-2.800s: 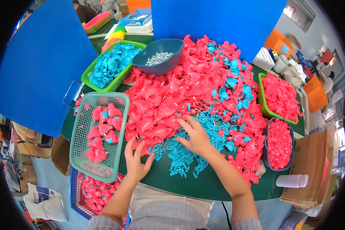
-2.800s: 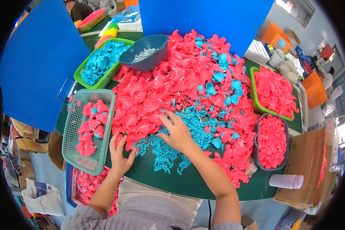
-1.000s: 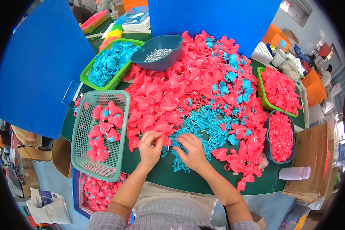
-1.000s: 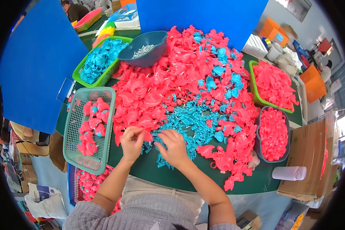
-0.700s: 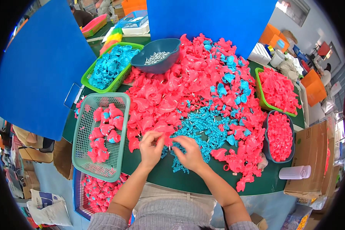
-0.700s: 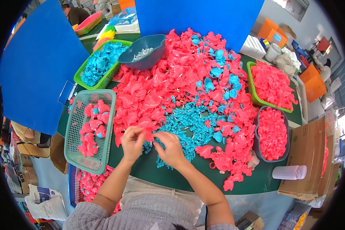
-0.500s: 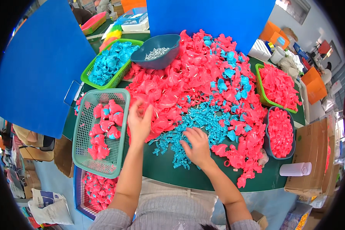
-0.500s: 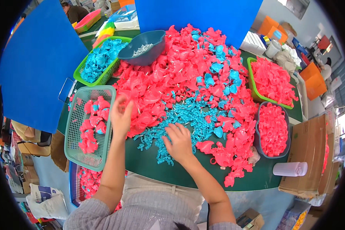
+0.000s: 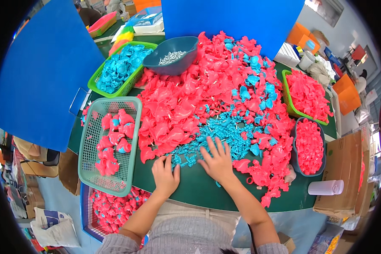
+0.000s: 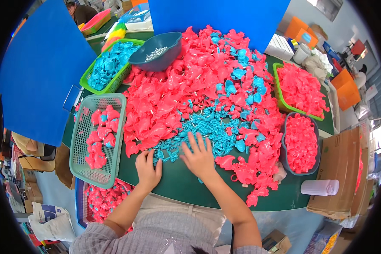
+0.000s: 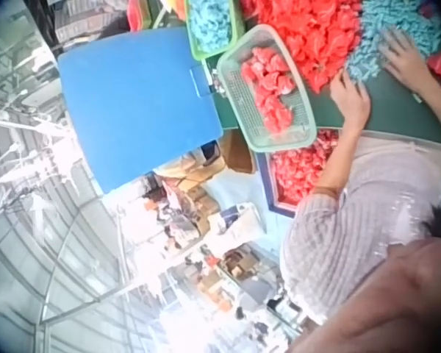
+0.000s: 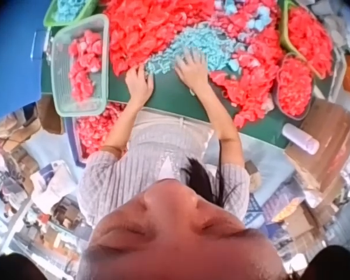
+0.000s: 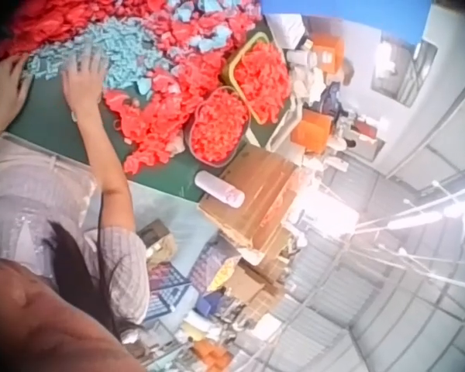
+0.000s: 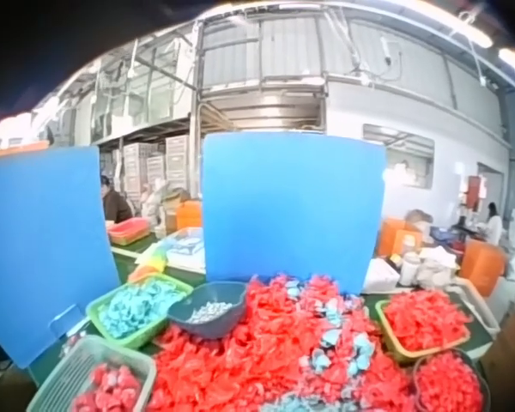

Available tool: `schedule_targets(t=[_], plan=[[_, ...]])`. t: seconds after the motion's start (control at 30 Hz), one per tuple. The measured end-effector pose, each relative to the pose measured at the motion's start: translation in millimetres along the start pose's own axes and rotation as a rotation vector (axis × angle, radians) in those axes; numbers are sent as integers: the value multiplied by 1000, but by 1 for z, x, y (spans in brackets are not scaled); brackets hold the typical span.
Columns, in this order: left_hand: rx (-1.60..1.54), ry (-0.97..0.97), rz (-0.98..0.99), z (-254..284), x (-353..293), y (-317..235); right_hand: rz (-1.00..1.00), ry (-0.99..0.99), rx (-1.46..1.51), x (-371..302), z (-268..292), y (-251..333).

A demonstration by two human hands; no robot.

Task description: Sorting small pink and blue toy components from a large pile into separate plastic baskets on a workbench.

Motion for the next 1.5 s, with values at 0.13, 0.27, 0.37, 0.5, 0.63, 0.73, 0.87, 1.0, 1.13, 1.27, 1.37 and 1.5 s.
schedule_targets(t=[0.13,0.27,0.37,0.5,0.63,0.73,0.87,1.0,1.13,1.27,1.37,1.5], plan=[[-108,68,-35,-17,12,-17,-86,-80,73,8,6,2],[-279,28,-70,-9,11,-26,-17,-140,210,30,13,12],[-124,-90,-9,10,-4,-5,66,-160,204,56,7,21],[32,-110,-20,20,0,19,184,-172,74,91,-3,31],[48,-51,-29,13,25,31,310,-51,7,109,-17,33],[64,-82,-7,12,37,39,297,-33,94,121,-10,25],[-13,-20,-37,20,49,34,235,82,332,133,1,4],[-262,60,62,32,57,28,147,155,632,154,7,-11],[-321,-169,85,36,94,19,72,140,772,193,11,-16],[-360,-374,157,38,144,18,-34,177,765,233,10,-7],[-363,-576,135,50,178,23,-148,90,779,254,8,-4],[-245,-532,102,49,206,35,-53,5,663,266,7,-13]])
Point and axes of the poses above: each hand's wrist, its own x-axis towards the middle knuckle, its own z-axis out of the back of the hand, y = z × x, the point moved 3 cm from there along x, towards the middle knuckle, and after that the axes turned 9 degrees about -x, right-handed, at the moved point
